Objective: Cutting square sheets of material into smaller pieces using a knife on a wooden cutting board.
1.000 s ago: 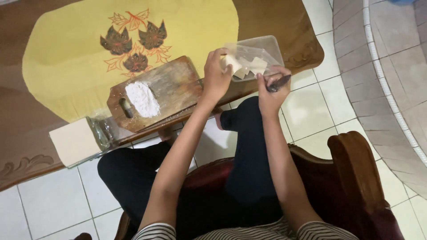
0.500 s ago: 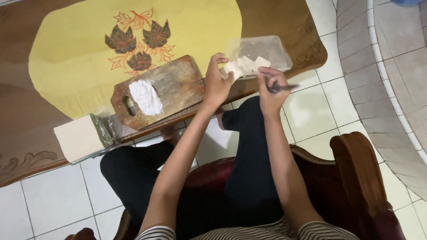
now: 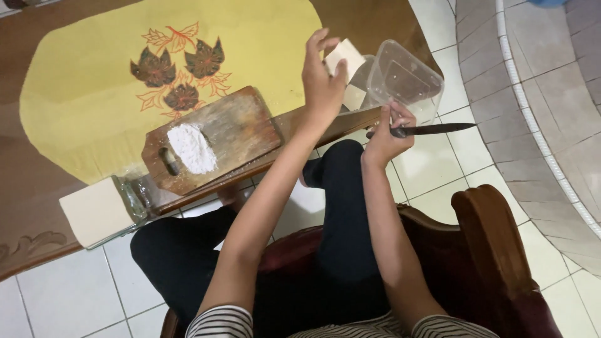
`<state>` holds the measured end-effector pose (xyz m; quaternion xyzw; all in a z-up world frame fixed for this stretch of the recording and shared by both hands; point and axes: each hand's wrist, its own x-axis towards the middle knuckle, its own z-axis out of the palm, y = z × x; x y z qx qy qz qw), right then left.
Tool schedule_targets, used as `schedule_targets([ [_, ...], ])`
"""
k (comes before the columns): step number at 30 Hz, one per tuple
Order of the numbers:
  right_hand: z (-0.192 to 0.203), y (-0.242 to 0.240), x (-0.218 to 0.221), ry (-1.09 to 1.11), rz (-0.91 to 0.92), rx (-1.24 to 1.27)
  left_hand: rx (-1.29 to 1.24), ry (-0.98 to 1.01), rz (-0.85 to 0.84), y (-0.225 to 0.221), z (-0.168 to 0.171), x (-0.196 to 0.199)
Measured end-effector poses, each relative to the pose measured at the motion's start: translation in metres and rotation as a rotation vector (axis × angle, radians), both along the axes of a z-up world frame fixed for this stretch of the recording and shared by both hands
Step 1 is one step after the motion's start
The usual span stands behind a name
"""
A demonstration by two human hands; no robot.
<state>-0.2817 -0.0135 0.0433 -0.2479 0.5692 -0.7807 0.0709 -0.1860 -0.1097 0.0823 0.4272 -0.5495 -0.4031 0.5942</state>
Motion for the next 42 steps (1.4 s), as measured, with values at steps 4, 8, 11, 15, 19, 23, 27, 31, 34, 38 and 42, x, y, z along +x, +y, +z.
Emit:
schedule_targets([
  [4, -0.008, -0.001, -0.011, -0.019, -0.067, 0.004, 0.036, -0.477, -0.180, -0.004, -0.018, 0.005],
  [8, -0.006, -0.007, -0.013, 0.019, -0.073, -0.013, 0.059, -0.760, -0.204, 0.001, -0.017, 0.026],
  [11, -0.012, -0.002, -0.012, 0.022, -0.019, 0.022, -0.010, -0.843, -0.151, 0.010, -0.020, 0.051],
  [15, -0.013, -0.006, -0.011, 0.146, 0.049, 0.093, -0.207, -1.031, -0.174, 0.008, -0.065, 0.066],
  [19, -0.004, -0.001, -0.004, 0.259, 0.231, 0.146, -0.219, -0.928, -0.229, 0.045, -0.042, 0.077],
  [23, 0.002, -0.002, 0.003, 0.427, 0.426, 0.131, -0.203, -0.878, -0.223, 0.070, -0.026, 0.084],
  [27, 0.004, -0.003, 0.012, 0.478, 0.569, 0.175, -0.165, -0.831, -0.154, 0.085, -0.034, 0.093],
  [31, 0.017, 0.002, 0.015, 0.416, 0.637, 0.143, -0.146, -0.659, -0.038, 0.104, -0.032, 0.115],
  [34, 0.012, 0.000, 0.011, 0.405, 0.658, 0.165, -0.039, -0.529, 0.117, 0.112, -0.041, 0.135],
  [38, 0.007, -0.001, 0.013, 0.415, 0.707, 0.201, -0.075, -0.484, 0.271, 0.123, -0.051, 0.173],
  [42, 0.005, -0.003, 0.011, 0.388, 0.675, 0.259, -0.104, -0.470, 0.394, 0.126, -0.042, 0.213],
])
